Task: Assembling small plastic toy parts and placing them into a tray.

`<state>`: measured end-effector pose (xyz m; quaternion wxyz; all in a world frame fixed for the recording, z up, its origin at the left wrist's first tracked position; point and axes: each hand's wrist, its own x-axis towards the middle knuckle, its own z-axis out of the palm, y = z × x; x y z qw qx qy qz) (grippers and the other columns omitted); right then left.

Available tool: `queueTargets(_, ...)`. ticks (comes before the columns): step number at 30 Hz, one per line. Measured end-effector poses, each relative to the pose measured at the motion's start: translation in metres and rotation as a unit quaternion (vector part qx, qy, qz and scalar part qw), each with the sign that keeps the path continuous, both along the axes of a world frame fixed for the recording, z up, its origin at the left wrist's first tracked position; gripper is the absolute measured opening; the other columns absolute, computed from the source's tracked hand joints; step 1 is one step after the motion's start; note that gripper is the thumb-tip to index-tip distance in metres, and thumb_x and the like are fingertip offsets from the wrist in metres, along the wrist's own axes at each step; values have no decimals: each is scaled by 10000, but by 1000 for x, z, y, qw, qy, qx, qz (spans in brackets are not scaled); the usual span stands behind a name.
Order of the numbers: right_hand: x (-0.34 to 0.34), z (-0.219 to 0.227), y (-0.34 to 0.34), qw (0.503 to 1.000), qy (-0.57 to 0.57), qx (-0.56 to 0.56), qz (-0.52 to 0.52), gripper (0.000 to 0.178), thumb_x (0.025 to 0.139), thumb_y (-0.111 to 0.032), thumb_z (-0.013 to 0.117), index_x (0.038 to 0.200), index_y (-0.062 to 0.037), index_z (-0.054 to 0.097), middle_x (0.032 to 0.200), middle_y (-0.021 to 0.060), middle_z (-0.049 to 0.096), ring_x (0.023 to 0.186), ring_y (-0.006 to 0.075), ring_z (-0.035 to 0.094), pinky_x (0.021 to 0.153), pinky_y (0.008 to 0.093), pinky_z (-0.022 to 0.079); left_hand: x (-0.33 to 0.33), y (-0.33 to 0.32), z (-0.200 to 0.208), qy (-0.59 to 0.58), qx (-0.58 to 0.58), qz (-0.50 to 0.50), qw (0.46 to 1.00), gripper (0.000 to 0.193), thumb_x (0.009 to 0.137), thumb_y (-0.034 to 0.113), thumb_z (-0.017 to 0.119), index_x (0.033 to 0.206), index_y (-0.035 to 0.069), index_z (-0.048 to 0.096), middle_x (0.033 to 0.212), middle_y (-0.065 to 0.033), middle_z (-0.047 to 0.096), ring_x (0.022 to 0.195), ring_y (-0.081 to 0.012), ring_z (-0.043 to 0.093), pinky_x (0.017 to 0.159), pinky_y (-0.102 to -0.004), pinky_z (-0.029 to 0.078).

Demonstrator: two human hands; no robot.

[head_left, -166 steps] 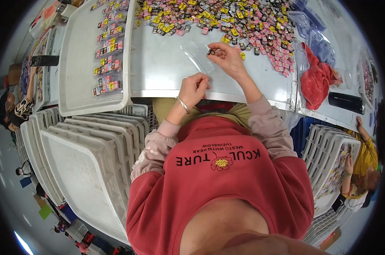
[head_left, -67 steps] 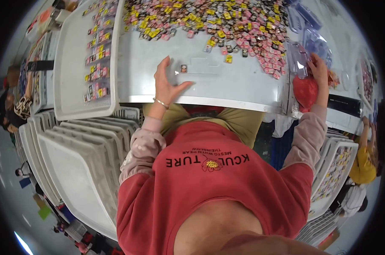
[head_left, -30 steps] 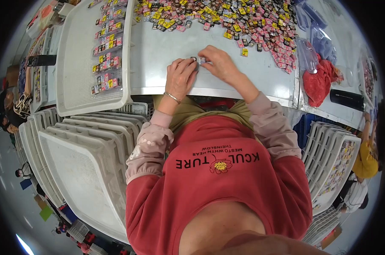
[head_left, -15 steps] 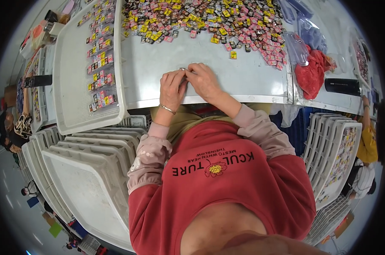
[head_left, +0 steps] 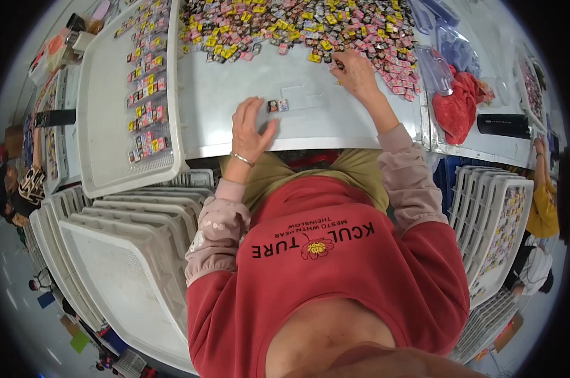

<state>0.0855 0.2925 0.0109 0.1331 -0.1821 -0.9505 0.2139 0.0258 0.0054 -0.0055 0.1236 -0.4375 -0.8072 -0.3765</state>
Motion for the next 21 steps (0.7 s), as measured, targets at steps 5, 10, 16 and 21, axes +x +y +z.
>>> queueTargets(5, -2, -8, 12, 997, -21, 28, 70, 255, 794, -153, 689, 1031, -66, 656, 994, 142, 595, 917, 354, 608, 768, 438, 501, -8, -4, -4, -151, 76, 16, 985, 414, 706, 40, 688, 1099, 5, 565, 1098, -136, 572, 933, -286, 575, 764, -346, 503)
queueTargets(10, -4, -1, 7, 995, -29, 61, 77, 291, 773, -135, 707, 1042, -41, 647, 967, 132, 590, 890, 345, 601, 749, 422, 497, -4, 2, 0, -10, 22, -22, 999, 449, 706, 75, 687, 1143, 54, 586, 1156, -121, 572, 1007, -297, 541, 852, -382, 443)
queueTargets(16, 7, 15, -10, 983, 100, -119, 102, 236, 748, -90, 743, 946, -5, 646, 886, 101, 629, 735, 215, 659, 699, 338, 520, 9, 11, -1, 36, -74, -66, 994, 404, 751, 65, 672, 1152, 84, 624, 1202, -68, 588, 1052, -291, 521, 902, -388, 417)
queueTargets(21, 10, 27, -28, 968, 162, -122, 151, 221, 744, -102, 761, 902, -1, 643, 896, 90, 649, 688, 164, 655, 661, 299, 501, 9, 12, -7, 25, -46, -58, 997, 351, 744, 46, 687, 1092, 55, 638, 1153, -81, 603, 1018, -302, 532, 889, -395, 432)
